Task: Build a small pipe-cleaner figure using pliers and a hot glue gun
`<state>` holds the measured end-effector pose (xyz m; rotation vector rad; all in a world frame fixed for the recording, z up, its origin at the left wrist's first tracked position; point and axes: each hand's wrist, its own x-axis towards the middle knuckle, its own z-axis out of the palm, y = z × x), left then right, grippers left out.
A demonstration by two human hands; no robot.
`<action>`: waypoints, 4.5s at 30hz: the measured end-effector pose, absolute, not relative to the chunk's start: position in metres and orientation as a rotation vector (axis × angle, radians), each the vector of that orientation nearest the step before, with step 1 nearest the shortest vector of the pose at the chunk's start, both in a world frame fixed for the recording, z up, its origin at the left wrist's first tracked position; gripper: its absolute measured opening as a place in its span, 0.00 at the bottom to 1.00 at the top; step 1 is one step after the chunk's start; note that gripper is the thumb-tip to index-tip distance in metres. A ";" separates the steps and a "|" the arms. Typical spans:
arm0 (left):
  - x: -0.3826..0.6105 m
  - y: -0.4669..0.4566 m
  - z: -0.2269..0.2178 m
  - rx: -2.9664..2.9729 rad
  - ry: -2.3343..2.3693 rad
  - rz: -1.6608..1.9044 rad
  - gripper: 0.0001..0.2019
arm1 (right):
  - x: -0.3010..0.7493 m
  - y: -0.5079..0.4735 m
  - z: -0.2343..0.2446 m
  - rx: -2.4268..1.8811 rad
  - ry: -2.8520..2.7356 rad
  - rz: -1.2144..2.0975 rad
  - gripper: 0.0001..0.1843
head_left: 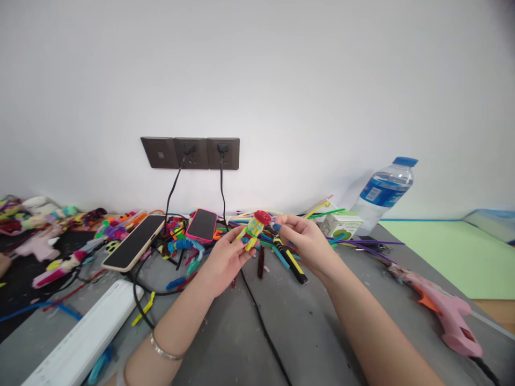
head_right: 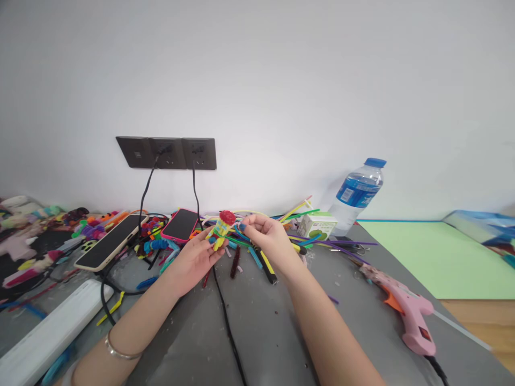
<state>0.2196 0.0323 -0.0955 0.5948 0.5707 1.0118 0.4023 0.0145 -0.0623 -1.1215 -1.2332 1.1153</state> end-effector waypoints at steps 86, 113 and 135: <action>0.221 0.027 -0.096 0.733 0.610 0.993 0.20 | 0.383 0.008 -0.058 -1.107 -1.356 0.887 0.12; 0.221 0.027 -0.101 0.796 0.602 0.993 0.19 | 0.382 0.005 -0.057 -1.133 -1.405 0.850 0.09; 0.220 0.029 -0.096 0.757 0.653 1.002 0.23 | 0.411 0.002 -0.070 -1.807 -2.211 0.794 0.07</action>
